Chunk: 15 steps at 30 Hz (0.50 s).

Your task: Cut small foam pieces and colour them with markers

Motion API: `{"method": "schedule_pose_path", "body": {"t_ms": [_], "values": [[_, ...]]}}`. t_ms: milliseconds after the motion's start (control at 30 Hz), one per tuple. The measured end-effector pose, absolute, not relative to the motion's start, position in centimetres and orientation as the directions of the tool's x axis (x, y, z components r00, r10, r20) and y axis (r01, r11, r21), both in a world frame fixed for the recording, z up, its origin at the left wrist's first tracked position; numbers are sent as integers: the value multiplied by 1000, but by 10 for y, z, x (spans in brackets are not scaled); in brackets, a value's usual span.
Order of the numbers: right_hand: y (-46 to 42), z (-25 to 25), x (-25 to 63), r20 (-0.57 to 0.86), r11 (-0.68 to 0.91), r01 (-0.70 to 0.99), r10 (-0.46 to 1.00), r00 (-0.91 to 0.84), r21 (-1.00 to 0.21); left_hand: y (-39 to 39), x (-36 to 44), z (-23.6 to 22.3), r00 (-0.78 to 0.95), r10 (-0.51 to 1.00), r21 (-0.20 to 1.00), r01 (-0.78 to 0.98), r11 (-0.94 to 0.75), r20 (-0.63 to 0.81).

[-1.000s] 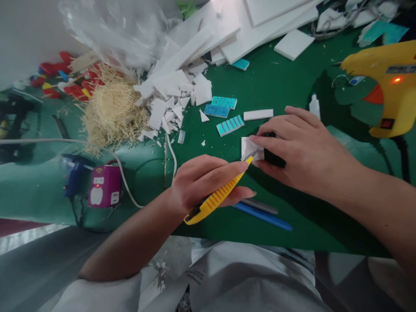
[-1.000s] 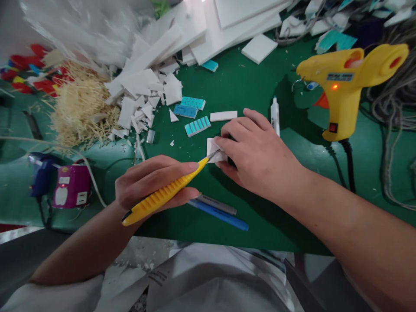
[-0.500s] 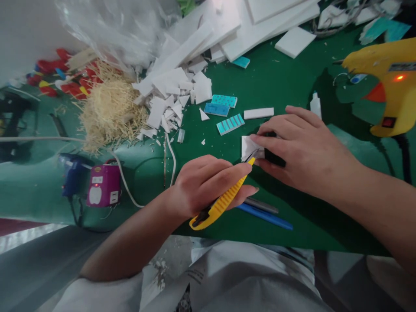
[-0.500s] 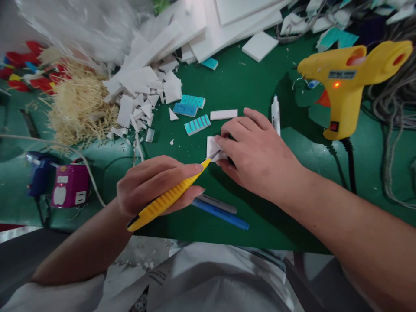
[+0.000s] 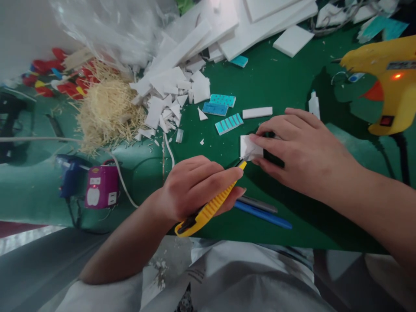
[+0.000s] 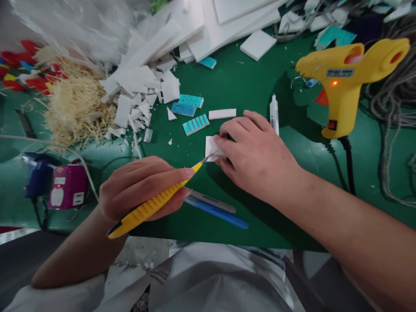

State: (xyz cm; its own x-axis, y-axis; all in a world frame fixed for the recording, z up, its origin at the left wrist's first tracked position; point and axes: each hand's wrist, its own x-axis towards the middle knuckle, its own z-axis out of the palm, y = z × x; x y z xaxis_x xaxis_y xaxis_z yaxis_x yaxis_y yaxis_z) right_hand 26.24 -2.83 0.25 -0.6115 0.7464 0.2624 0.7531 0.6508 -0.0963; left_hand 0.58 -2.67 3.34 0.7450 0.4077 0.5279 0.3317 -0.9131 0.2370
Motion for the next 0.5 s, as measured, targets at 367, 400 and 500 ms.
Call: {"method": "schedule_pose_path", "body": {"t_ms": [367, 400, 500], "values": [[-31, 1, 261, 306, 657, 748, 734, -606, -94, -29, -1, 36, 780, 393, 219, 327, -919, 487], [-31, 1, 261, 305, 653, 751, 738, -602, -98, -28, -1, 37, 784, 388, 217, 322, -922, 485], [-30, -1, 261, 313, 654, 749, 736, -600, -103, -27, -1, 37, 784, 373, 209, 309, -928, 495]]}}
